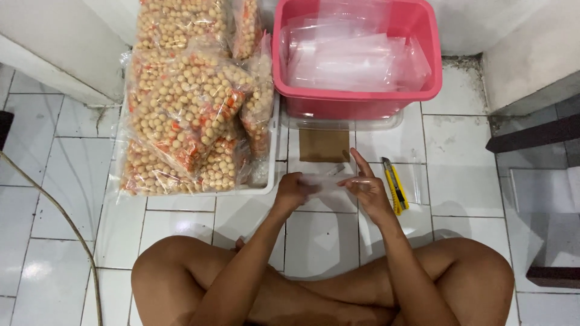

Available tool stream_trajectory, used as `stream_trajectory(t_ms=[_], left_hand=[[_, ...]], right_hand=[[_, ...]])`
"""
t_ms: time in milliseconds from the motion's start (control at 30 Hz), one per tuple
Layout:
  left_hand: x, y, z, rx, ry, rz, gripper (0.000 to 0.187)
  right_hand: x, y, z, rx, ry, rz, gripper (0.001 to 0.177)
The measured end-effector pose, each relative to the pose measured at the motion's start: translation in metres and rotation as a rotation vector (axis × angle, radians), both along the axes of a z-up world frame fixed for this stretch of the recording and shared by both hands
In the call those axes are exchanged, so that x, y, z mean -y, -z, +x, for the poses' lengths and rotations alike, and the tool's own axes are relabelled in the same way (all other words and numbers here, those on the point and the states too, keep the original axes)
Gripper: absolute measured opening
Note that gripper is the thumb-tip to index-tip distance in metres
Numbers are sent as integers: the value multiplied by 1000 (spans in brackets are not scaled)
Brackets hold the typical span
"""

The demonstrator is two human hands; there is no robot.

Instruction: Cutting plastic bags using a utility knife and a ruler on the floor.

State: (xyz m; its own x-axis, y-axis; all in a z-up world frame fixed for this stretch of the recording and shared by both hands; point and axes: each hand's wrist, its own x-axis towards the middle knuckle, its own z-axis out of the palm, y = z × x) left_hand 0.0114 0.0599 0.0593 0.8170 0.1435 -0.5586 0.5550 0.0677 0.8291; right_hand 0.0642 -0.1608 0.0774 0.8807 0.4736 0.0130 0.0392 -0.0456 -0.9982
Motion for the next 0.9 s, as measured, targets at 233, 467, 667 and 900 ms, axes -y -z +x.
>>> stream_trajectory(t_ms=[233, 467, 667, 900], left_hand=[[4, 19, 1, -25, 16, -67, 36], [10, 48, -5, -35, 207, -126, 10], [10, -19, -4, 133, -45, -468, 50], [16, 0, -3, 218, 7, -235, 38]], right_hand=[[0, -7, 2, 10, 73, 59, 22], [-2, -2, -3, 1, 157, 88, 24], [6, 5, 3, -176, 304, 114, 32], [3, 3, 1, -260, 237, 96, 36]])
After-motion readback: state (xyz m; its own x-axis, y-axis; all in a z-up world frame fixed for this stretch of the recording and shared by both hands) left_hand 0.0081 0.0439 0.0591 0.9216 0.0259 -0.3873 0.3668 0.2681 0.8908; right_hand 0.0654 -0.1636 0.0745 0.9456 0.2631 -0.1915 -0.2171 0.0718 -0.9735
